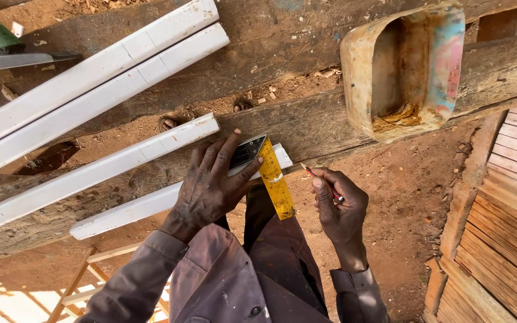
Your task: Using a combination square and a pencil to mark measurement lines on white profile pieces on a workbench.
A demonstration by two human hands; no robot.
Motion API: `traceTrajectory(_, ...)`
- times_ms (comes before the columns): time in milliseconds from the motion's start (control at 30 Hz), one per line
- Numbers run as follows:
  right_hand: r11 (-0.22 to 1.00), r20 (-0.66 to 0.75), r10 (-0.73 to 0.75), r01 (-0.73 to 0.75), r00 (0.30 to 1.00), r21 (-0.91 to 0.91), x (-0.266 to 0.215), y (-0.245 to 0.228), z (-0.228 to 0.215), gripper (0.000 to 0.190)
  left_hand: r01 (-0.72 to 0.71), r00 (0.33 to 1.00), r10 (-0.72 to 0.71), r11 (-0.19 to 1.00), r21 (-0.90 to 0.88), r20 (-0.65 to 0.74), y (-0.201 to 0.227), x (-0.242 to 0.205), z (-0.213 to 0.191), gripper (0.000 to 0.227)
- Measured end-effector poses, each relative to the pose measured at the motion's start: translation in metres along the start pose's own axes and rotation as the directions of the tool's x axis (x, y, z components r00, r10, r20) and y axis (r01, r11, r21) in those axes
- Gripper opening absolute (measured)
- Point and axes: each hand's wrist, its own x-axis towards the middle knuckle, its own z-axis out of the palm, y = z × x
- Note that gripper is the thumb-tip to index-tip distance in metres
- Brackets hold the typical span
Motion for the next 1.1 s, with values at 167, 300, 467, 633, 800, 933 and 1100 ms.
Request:
traceTrajectory(167,0.999,-0.019,-0.031,0.032,0.999,0.03,0.0,0.0,-0.001,0.02,-0.021,0.999,0.02,1.0,0.002,0.028,0.0,0.0,0.0,0.042)
traceTrajectory(300,0.998,-0.019,-0.047,0.047,0.999,0.034,0.002,-0.004,0.002,0.02,-0.019,0.999,0.019,1.0,-0.003,0.04,0.001,0.0,0.0,0.044)
traceTrajectory(467,0.992,0.004,-0.067,0.066,0.998,0.106,0.007,-0.011,0.015,0.02,-0.021,0.999,0.02,1.0,0.022,0.05,0.001,-0.001,-0.002,0.044)
traceTrajectory(633,0.988,0.015,-0.071,0.069,0.997,0.139,0.01,-0.013,0.026,0.02,-0.019,0.999,0.018,1.0,0.014,0.044,0.001,0.002,-0.001,0.044)
traceTrajectory(800,0.987,0.024,-0.104,0.1,0.994,0.127,0.017,-0.017,0.038,0.02,-0.019,0.999,0.018,1.0,0.025,0.044,0.001,0.004,-0.002,0.044)
traceTrajectory(933,0.974,0.072,-0.224,0.222,0.972,0.033,0.021,-0.022,0.042,0.02,-0.017,0.998,0.016,1.0,0.019,0.056,0.001,0.003,-0.002,0.044)
traceTrajectory(1100,0.941,0.148,-0.29,0.309,0.946,-0.135,-0.011,0.002,0.021,0.019,-0.013,0.997,0.01,1.0,0.028,0.076,0.002,0.002,-0.003,0.044)
